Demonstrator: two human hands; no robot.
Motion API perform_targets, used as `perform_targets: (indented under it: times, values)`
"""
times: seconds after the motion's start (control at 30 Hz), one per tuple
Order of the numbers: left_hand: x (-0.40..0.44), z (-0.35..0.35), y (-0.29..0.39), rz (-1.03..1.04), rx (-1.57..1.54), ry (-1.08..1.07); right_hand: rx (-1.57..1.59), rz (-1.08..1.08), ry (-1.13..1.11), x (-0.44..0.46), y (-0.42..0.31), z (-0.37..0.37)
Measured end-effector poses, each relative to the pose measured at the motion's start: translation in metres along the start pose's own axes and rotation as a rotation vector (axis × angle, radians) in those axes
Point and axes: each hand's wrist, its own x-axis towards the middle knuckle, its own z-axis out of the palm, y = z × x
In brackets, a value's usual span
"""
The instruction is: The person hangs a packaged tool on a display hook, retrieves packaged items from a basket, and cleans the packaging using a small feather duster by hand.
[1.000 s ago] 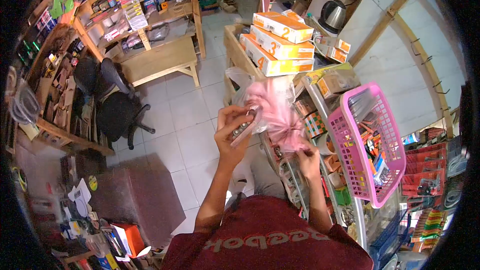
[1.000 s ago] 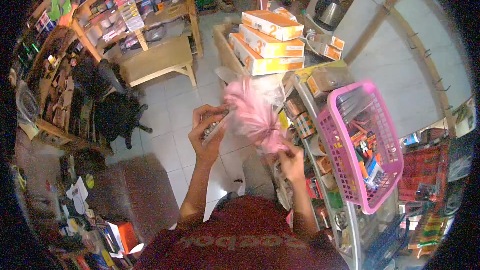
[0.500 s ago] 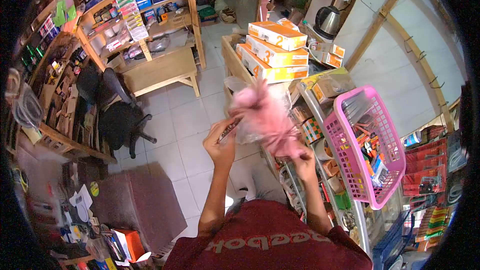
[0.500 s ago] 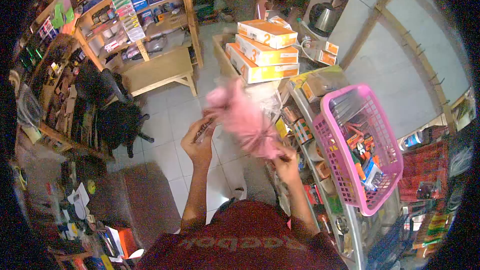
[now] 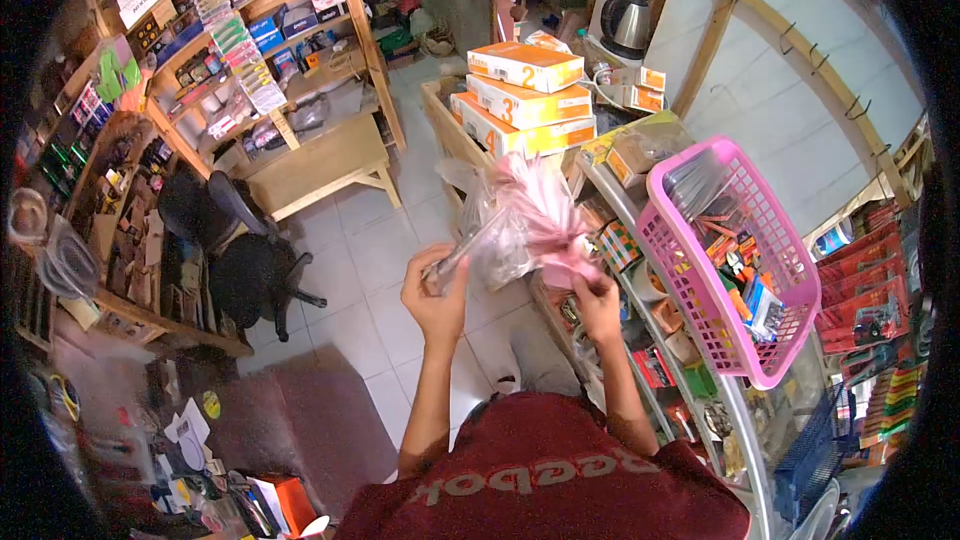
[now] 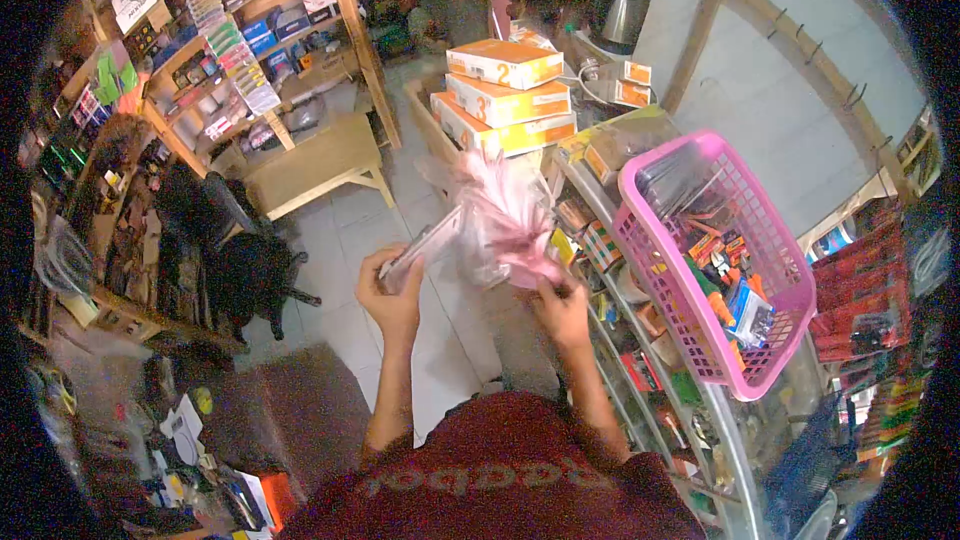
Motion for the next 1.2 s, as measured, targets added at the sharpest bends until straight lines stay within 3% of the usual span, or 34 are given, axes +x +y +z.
perform_targets:
  times: [0.1,0.2,0.33,0.47,0.5,0.6,0.63,0.73,0.77,0.9,1.03,1.2]
  values:
    - [0.000,-0.004,-0.002,-0.020,-0.039,-0.056,0.264,0.090,-0.016,-0.006,0.001,-0.002]
    - [0.000,-0.003,0.005,-0.142,-0.071,0.001,-0.196,0.152,-0.164,-0.007,0.006,-0.008]
    - [0.004,-0.003,-0.012,-0.093,-0.025,0.056,-0.049,0.403,-0.118,-0.007,0.000,-0.016]
    - [-0.008,-0.004,-0.011,-0.176,-0.062,0.044,0.316,0.199,-0.060,-0.024,-0.009,0.001]
    - [-0.004,-0.001,-0.012,-0.177,-0.109,0.042,0.143,0.248,-0.104,-0.019,0.035,-0.008]
    - [-0.003,0.004,-0.013,-0.217,-0.186,0.034,-0.326,0.229,-0.129,-0.010,0.021,-0.023]
    - [0.001,0.006,-0.014,-0.209,-0.176,0.037,-0.156,0.235,-0.026,-0.013,0.014,-0.018]
    - [-0.003,0.002,-0.014,-0.232,-0.176,0.046,0.107,0.338,-0.019,-0.025,-0.014,-0.015]
    - [0.000,0.005,-0.012,-0.242,-0.219,0.051,0.096,0.225,-0.013,-0.026,-0.007,-0.005]
    - [0.009,0.007,-0.017,-0.367,-0.290,0.072,-0.199,0.285,0.027,-0.010,-0.003,0.001]
    - [0.008,0.003,-0.015,-0.409,-0.339,0.078,0.172,0.201,0.040,-0.020,-0.026,0.015]
    - [0.006,0.002,-0.035,-0.457,-0.325,0.041,0.134,0.265,-0.042,-0.012,0.001,0.028]
